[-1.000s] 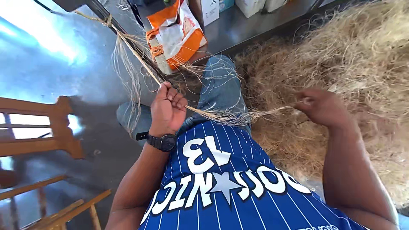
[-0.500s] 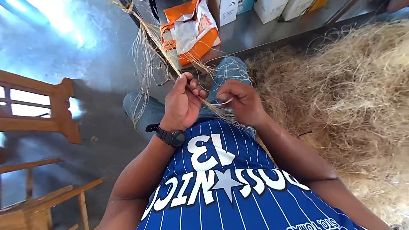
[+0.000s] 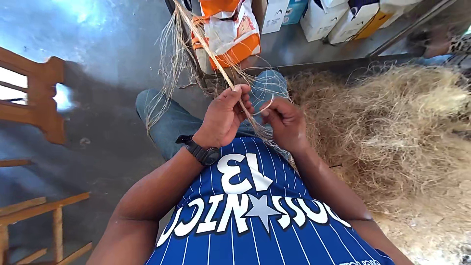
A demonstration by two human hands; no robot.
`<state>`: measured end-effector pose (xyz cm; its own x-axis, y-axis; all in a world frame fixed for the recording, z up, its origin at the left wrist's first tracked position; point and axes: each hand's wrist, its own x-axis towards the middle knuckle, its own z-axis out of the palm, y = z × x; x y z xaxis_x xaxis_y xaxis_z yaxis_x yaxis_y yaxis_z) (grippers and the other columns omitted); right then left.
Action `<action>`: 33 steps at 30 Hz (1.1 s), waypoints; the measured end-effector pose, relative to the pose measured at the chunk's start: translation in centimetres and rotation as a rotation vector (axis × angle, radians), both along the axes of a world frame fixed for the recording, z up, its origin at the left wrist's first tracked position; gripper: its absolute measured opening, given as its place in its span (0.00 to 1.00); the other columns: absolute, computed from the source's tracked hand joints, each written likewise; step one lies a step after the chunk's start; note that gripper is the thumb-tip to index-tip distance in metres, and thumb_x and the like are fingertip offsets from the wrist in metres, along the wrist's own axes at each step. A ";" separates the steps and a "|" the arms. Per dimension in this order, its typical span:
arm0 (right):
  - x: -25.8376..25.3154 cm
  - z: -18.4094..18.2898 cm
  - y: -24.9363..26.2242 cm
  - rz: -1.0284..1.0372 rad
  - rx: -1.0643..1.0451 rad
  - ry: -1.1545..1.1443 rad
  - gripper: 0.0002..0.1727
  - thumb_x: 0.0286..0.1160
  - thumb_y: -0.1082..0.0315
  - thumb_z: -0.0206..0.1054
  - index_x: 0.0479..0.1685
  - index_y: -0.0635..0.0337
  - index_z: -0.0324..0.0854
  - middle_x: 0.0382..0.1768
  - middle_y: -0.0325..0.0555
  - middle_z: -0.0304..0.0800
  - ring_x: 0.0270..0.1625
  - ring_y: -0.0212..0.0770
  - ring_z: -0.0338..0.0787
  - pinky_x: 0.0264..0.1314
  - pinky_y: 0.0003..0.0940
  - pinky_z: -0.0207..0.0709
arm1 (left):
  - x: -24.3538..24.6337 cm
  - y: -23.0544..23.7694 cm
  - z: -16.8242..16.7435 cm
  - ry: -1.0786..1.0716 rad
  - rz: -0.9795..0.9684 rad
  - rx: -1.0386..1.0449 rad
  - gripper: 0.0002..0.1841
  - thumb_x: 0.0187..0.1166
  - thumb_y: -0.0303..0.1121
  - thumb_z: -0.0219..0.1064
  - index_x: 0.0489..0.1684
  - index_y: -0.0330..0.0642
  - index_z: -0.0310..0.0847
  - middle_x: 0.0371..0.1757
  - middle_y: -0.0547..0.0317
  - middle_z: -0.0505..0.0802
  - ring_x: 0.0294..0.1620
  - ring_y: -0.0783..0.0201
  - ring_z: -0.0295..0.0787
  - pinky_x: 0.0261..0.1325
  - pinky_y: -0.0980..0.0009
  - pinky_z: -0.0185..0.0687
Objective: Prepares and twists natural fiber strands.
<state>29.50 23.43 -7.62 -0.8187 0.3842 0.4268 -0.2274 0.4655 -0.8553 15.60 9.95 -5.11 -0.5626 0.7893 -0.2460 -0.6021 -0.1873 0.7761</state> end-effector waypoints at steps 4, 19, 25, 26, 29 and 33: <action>0.1 0.4 0.3 0.042 0.084 -0.029 0.12 0.79 0.69 0.71 0.54 0.67 0.88 0.45 0.47 0.90 0.43 0.34 0.88 0.46 0.30 0.87 | 0.0 -0.2 -0.1 -0.002 -0.022 0.010 0.17 0.96 0.38 0.46 0.60 0.39 0.81 0.46 0.56 0.88 0.45 0.62 0.89 0.56 0.63 0.89; 5.2 2.7 1.6 -0.019 -0.423 0.297 0.07 0.90 0.62 0.57 0.51 0.47 0.81 0.54 0.43 0.88 0.63 0.50 0.88 0.68 0.54 0.83 | 0.5 -0.5 -0.4 0.007 -0.035 -0.067 0.10 0.90 0.30 0.58 0.61 0.38 0.80 0.36 0.57 0.87 0.34 0.64 0.87 0.48 0.65 0.91; 14.3 4.0 6.8 -0.240 -0.685 0.373 0.19 0.94 0.63 0.36 0.42 0.40 0.74 0.25 0.26 0.78 0.24 0.28 0.78 0.31 0.27 0.80 | 0.5 -0.4 -0.5 0.018 -0.015 -0.037 0.10 0.90 0.29 0.58 0.60 0.37 0.81 0.34 0.58 0.86 0.32 0.65 0.85 0.48 0.66 0.89; 16.6 3.8 8.4 -0.302 -0.673 0.390 0.20 0.94 0.62 0.35 0.42 0.41 0.75 0.23 0.26 0.77 0.21 0.26 0.75 0.25 0.23 0.76 | 0.5 -0.4 -0.6 0.018 -0.009 -0.032 0.10 0.90 0.29 0.58 0.60 0.37 0.82 0.34 0.58 0.86 0.32 0.65 0.85 0.47 0.66 0.89; 24.7 3.2 13.9 -0.723 -0.435 0.379 0.16 0.93 0.69 0.36 0.42 0.46 0.70 0.19 0.30 0.75 0.16 0.30 0.73 0.20 0.27 0.74 | 0.6 -0.3 -0.8 0.012 0.007 -0.029 0.10 0.90 0.29 0.59 0.60 0.37 0.82 0.34 0.58 0.86 0.31 0.66 0.85 0.47 0.67 0.89; 36.8 2.5 17.5 -1.581 0.070 -0.154 0.24 0.91 0.65 0.49 0.78 0.73 0.65 0.60 0.54 0.83 0.58 0.39 0.86 0.61 0.31 0.82 | 0.7 -0.3 -0.8 0.006 0.010 -0.026 0.10 0.90 0.29 0.59 0.59 0.37 0.83 0.34 0.58 0.87 0.31 0.66 0.85 0.45 0.68 0.89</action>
